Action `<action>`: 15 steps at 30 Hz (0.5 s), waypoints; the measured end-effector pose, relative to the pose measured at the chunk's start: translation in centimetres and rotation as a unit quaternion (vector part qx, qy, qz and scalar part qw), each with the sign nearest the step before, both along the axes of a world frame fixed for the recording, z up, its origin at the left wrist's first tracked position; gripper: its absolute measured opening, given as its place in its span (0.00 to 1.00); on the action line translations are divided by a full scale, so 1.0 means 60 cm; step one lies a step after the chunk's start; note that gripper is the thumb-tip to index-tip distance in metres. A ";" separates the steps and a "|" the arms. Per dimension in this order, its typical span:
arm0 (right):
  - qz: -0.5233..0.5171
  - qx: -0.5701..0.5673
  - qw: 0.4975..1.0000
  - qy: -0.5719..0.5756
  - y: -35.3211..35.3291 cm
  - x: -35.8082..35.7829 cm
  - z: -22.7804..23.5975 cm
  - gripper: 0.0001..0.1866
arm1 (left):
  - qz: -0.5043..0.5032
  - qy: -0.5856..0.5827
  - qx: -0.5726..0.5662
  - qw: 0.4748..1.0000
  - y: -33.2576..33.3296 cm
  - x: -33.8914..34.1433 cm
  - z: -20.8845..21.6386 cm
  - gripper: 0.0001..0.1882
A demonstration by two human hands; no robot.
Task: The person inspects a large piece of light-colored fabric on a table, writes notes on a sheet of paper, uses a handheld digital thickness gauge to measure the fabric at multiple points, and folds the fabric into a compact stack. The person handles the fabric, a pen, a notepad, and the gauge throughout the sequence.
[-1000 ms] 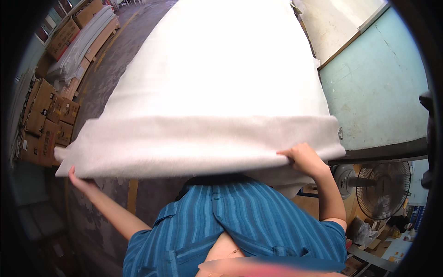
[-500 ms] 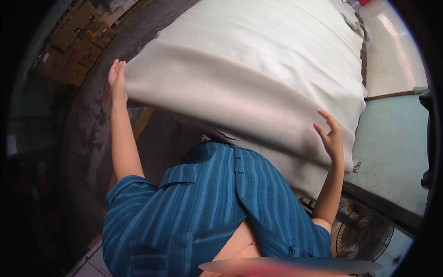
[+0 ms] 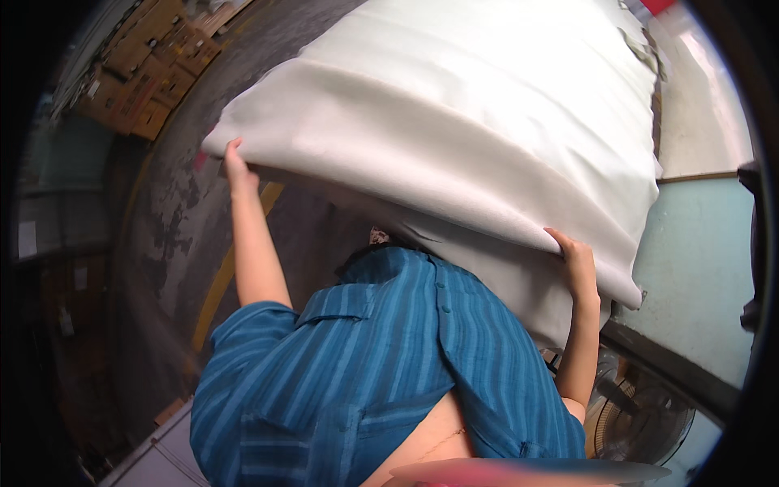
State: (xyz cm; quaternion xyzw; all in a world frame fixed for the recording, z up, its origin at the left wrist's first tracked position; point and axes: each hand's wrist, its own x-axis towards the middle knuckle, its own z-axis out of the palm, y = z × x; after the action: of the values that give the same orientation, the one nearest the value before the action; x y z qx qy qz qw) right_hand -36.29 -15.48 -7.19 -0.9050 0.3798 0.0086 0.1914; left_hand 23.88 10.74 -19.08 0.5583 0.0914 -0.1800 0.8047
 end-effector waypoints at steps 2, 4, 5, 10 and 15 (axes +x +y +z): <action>-0.022 -0.001 0.999 0.025 0.026 -0.002 0.044 0.26 | -0.022 -0.015 -0.017 0.999 0.028 0.012 0.034 0.27; -0.006 0.002 0.999 0.053 0.067 -0.006 0.094 0.24 | -0.015 -0.052 0.005 0.999 0.065 0.009 0.085 0.28; 0.008 0.039 0.998 0.039 0.083 -0.009 0.122 0.22 | -0.002 -0.039 0.018 0.999 0.086 0.010 0.119 0.31; 0.041 0.236 0.969 0.055 0.025 -0.018 0.239 0.16 | -0.061 -0.082 -0.071 0.992 0.081 0.020 0.265 0.27; -0.059 0.125 0.987 -0.076 -0.124 0.016 0.180 0.17 | -0.229 -0.145 -0.101 0.957 -0.062 0.037 0.252 0.30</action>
State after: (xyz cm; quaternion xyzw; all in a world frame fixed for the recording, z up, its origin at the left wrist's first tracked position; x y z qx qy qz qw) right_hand -35.34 -22.91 3.63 -0.8479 0.4128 -0.0240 0.3317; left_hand 26.09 7.04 -3.98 0.5000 -0.1756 -0.2845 0.7989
